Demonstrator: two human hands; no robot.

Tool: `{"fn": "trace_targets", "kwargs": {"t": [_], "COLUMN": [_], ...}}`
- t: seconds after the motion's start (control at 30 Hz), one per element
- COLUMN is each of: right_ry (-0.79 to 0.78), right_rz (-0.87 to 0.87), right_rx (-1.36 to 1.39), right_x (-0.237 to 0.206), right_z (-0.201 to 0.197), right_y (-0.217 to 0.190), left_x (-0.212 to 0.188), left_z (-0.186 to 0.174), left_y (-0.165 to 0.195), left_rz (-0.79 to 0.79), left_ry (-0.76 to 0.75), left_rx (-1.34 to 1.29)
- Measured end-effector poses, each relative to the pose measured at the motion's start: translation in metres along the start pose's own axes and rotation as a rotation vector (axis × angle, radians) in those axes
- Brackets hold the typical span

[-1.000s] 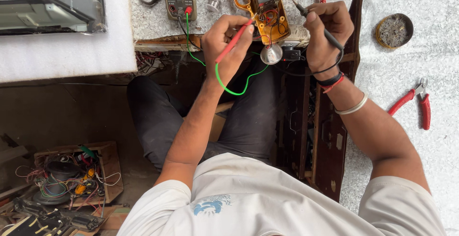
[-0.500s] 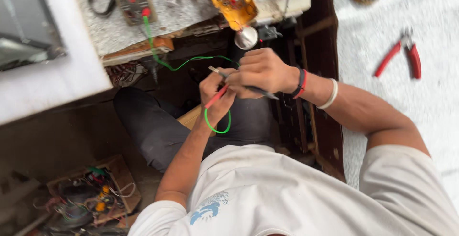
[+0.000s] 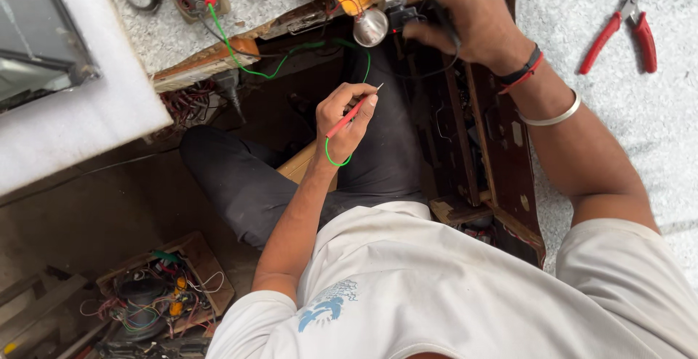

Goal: The person repairs a yellow electronic device on a workbench, holding its open casing and using a soldering iron to solder wires and components on the internal circuitry. They then use multimeter test probes on the device, handle a green wire, and reposition the casing while continuing to work on the internal parts.

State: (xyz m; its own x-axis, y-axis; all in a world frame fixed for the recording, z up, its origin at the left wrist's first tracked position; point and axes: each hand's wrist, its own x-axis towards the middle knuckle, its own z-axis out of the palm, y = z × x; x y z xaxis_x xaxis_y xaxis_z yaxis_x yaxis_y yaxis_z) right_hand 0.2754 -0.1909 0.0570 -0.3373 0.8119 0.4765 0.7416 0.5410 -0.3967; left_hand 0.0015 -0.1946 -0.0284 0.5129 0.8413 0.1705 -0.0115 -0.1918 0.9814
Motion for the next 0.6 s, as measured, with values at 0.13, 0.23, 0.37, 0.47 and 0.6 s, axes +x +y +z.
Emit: {"fn": "trace_targets", "kwargs": {"t": [0.13, 0.23, 0.37, 0.47, 0.6], "right_ry": [-0.185, -0.222, -0.215, -0.229, -0.350], "right_rz": [0.035, 0.102, 0.170, 0.138, 0.226], "right_rx": [-0.151, -0.174, -0.068, 0.154, 0.218], "right_x": [0.000, -0.004, -0.005, -0.004, -0.004], "right_z": [0.013, 0.020, 0.020, 0.017, 0.000], "right_y": [0.003, 0.006, 0.010, 0.005, -0.006], "left_x": [-0.001, -0.001, 0.003, 0.005, 0.003], "left_z": [-0.002, -0.003, -0.004, -0.005, -0.009], "left_y": [-0.004, -0.007, -0.010, -0.009, -0.005], "left_rz": [-0.010, -0.005, -0.004, 0.001, -0.054], "left_ry": [0.031, 0.055, 0.066, 0.072, 0.094], "left_rx": [-0.019, -0.013, 0.000, -0.019, -0.081]}}
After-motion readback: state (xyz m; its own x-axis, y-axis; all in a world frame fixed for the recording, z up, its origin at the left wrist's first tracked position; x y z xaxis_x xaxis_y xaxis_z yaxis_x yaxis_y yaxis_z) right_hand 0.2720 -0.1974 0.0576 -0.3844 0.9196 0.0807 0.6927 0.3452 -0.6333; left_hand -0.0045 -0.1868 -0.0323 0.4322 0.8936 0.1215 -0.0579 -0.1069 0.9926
